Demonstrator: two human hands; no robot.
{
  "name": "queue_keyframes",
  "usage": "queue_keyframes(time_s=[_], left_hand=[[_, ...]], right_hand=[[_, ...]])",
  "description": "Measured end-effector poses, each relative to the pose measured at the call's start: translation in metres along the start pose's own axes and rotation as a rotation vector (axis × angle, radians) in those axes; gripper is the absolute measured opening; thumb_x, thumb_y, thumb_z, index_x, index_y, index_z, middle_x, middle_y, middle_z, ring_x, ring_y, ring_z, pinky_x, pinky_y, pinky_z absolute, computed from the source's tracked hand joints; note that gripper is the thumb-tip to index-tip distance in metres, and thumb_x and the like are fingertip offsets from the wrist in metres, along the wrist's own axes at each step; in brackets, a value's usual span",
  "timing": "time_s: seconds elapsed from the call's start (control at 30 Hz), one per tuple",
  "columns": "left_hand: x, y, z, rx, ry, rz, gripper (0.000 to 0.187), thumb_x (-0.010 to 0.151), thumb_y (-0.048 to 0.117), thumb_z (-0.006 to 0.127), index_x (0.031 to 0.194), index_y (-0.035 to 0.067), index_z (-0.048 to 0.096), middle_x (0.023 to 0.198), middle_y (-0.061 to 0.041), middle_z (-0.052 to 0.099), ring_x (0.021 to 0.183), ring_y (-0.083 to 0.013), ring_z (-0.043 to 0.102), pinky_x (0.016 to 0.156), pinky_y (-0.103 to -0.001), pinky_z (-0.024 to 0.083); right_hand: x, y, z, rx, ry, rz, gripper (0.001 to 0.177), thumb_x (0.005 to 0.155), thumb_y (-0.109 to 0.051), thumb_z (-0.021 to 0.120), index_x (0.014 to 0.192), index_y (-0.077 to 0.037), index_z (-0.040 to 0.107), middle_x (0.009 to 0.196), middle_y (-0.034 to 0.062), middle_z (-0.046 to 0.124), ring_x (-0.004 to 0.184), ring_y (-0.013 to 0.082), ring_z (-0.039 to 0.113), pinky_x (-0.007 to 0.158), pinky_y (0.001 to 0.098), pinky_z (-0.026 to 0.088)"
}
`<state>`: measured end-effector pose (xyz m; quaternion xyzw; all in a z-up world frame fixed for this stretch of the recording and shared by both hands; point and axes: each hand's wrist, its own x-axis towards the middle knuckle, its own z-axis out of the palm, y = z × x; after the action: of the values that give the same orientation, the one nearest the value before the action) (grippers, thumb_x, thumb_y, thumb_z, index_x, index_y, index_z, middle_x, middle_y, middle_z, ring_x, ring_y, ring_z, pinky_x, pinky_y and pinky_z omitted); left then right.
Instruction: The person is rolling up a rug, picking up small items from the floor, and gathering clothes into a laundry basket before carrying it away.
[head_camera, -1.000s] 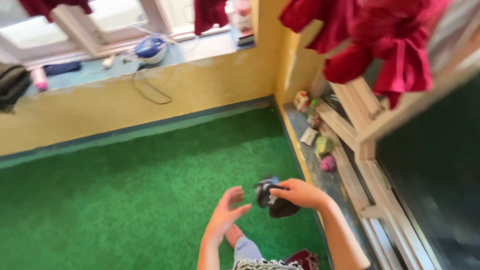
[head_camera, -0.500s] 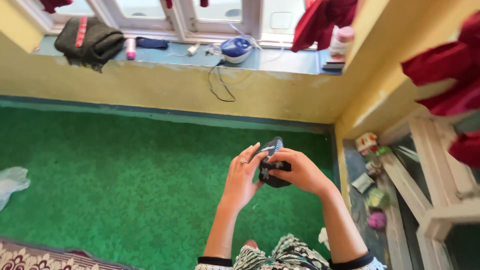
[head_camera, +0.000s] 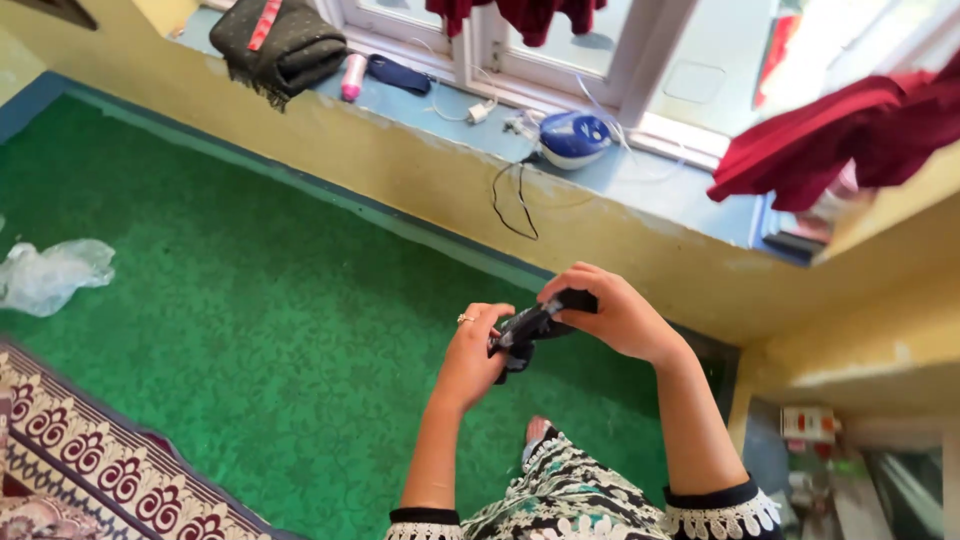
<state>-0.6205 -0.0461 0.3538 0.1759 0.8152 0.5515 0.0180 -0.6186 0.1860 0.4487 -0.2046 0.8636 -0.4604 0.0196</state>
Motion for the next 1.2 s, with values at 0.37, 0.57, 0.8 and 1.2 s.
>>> queue_keyframes(time_s=[0.37, 0.57, 0.8, 1.2], left_hand=[[0.079, -0.058, -0.031, 0.088, 0.304, -0.152, 0.01, 0.08, 0.001, 0.054, 0.087, -0.001, 0.061, 0.084, -0.02, 0.064, 0.085, -0.0393, 0.061, 0.073, -0.044, 0.049], [0.112, -0.104, -0.104, -0.065, 0.326, -0.207, 0.008, 0.08, 0.003, 0.053, 0.085, -0.003, 0.057, 0.072, -0.017, 0.058, 0.068, -0.0248, 0.056, 0.066, -0.035, 0.046], [0.163, -0.114, -0.222, -0.192, 0.254, -0.233, 0.026, 0.086, 0.025, 0.075, 0.086, 0.002, 0.061, 0.071, -0.008, 0.057, 0.069, -0.0115, 0.052, 0.063, -0.032, 0.046], [0.208, -0.166, -0.316, 0.081, 0.198, -0.414, 0.042, 0.072, 0.039, 0.089, 0.074, 0.002, 0.07, 0.057, -0.006, 0.064, 0.049, -0.0148, 0.055, 0.05, -0.034, 0.045]], right_hand=[[0.156, 0.093, -0.014, 0.252, -0.103, 0.022, 0.029, 0.09, -0.004, 0.069, 0.119, -0.008, 0.067, 0.109, 0.0015, 0.07, 0.104, 0.0119, 0.063, 0.094, 0.031, 0.051], [0.241, 0.106, 0.023, 0.402, -0.128, 0.102, 0.021, 0.098, -0.009, 0.063, 0.12, -0.009, 0.062, 0.106, -0.0004, 0.063, 0.102, 0.0096, 0.058, 0.089, 0.0287, 0.051], [0.348, 0.081, 0.065, 0.371, 0.043, 0.055, 0.015, 0.106, -0.012, 0.054, 0.12, -0.01, 0.057, 0.1, -0.002, 0.054, 0.093, 0.0081, 0.049, 0.08, 0.0245, 0.043], [0.473, 0.063, 0.12, 0.202, 0.327, -0.016, 0.013, 0.105, -0.011, 0.058, 0.117, -0.007, 0.058, 0.103, 0.0003, 0.058, 0.097, 0.0096, 0.054, 0.089, 0.0242, 0.045]])
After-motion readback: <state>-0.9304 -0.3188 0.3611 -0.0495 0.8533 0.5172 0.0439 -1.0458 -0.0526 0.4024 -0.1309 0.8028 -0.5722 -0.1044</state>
